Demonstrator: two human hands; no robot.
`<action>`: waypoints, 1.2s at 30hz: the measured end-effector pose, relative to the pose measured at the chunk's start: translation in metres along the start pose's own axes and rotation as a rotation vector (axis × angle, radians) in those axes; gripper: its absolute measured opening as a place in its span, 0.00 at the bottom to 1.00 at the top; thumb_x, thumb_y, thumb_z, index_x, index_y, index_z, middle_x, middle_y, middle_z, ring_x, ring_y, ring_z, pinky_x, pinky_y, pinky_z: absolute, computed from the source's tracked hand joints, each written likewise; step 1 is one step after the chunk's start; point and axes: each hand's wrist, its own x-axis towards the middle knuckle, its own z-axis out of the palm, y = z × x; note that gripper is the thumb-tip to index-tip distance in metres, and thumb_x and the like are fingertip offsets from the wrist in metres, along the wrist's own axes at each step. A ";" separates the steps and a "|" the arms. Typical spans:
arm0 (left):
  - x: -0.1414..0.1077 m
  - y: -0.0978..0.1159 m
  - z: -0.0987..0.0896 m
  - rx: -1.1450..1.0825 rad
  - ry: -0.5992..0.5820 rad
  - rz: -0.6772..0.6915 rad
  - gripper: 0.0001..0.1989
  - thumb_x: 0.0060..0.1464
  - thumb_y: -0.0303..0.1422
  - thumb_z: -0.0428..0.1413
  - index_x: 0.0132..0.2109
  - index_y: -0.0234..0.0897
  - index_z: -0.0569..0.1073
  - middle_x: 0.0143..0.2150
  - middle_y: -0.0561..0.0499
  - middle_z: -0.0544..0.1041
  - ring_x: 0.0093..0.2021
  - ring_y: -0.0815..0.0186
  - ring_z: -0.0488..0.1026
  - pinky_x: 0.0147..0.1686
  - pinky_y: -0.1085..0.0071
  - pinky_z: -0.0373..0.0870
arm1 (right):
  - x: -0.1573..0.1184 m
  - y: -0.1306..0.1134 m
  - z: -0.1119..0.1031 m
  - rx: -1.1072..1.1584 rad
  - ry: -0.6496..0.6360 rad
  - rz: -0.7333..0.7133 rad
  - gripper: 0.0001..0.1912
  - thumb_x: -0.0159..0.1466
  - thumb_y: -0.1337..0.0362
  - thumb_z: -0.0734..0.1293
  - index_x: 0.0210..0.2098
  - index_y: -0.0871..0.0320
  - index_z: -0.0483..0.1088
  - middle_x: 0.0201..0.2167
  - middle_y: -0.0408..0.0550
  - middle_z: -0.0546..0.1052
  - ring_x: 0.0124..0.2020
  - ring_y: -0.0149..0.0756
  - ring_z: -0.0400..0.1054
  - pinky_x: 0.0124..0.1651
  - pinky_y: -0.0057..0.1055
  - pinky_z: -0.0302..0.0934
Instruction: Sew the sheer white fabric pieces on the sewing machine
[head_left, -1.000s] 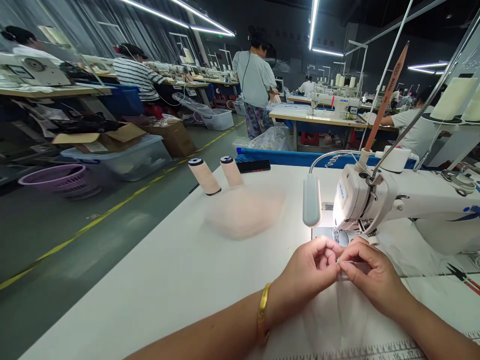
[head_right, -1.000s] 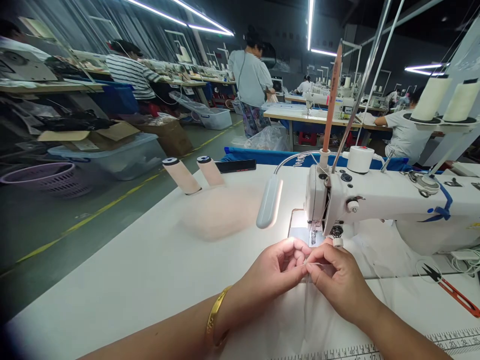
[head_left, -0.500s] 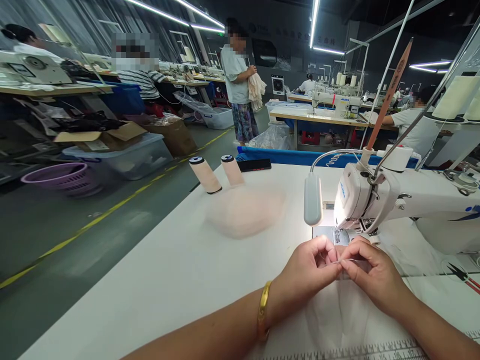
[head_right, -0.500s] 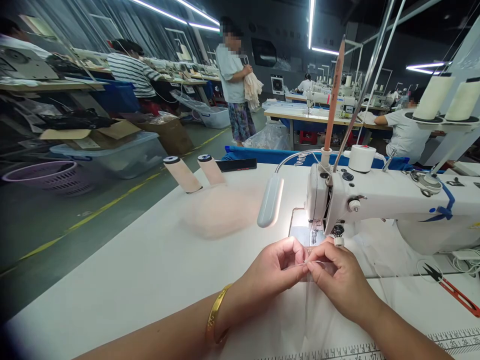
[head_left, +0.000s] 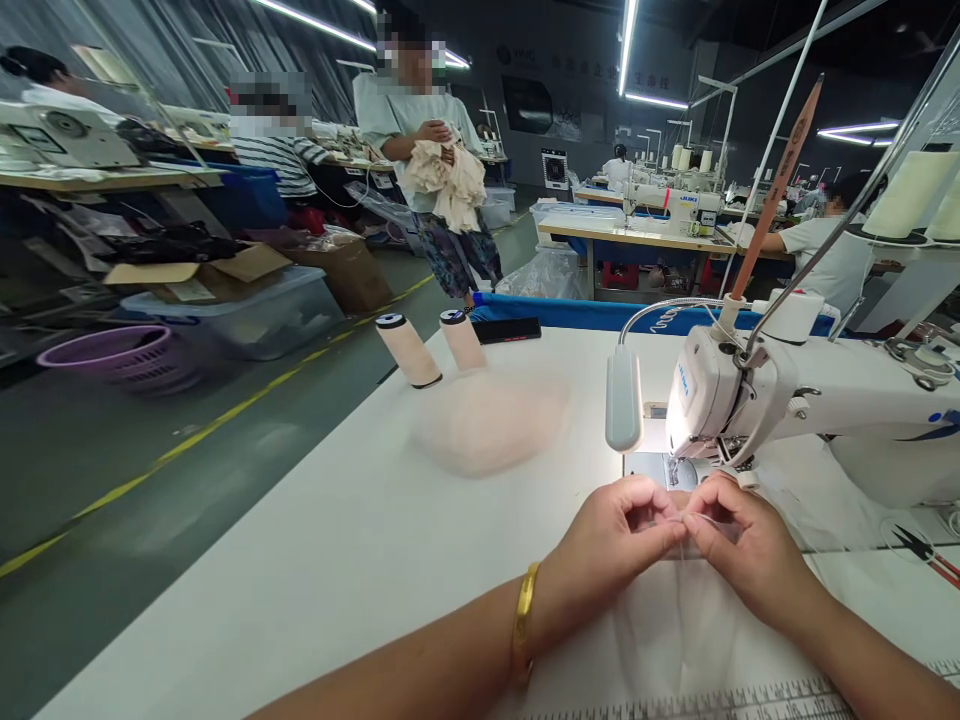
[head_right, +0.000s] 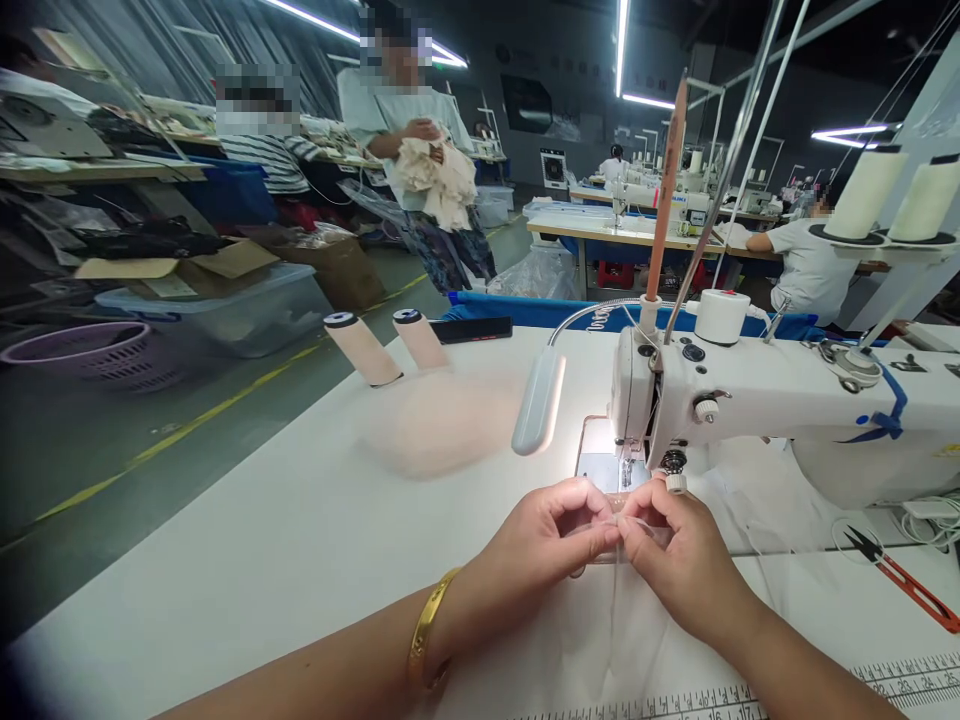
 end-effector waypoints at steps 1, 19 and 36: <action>0.001 0.000 0.000 0.055 0.010 0.024 0.11 0.53 0.40 0.62 0.30 0.37 0.75 0.29 0.53 0.72 0.32 0.65 0.67 0.31 0.71 0.63 | 0.000 0.001 0.001 -0.013 0.006 0.013 0.12 0.70 0.55 0.63 0.32 0.52 0.66 0.27 0.40 0.68 0.31 0.37 0.63 0.38 0.34 0.60; 0.004 -0.014 0.006 0.988 0.013 0.524 0.13 0.62 0.20 0.51 0.29 0.37 0.71 0.30 0.52 0.75 0.38 0.60 0.66 0.45 0.57 0.51 | 0.014 0.027 0.012 -0.518 0.088 -0.057 0.05 0.68 0.65 0.61 0.34 0.52 0.62 0.32 0.49 0.74 0.36 0.48 0.68 0.38 0.40 0.60; -0.001 -0.016 0.006 0.963 0.053 0.484 0.04 0.64 0.29 0.55 0.40 0.39 0.75 0.43 0.52 0.80 0.43 0.57 0.70 0.47 0.56 0.54 | 0.008 0.029 0.000 -0.759 0.099 -0.386 0.17 0.69 0.74 0.58 0.45 0.54 0.76 0.47 0.52 0.79 0.30 0.39 0.69 0.29 0.32 0.60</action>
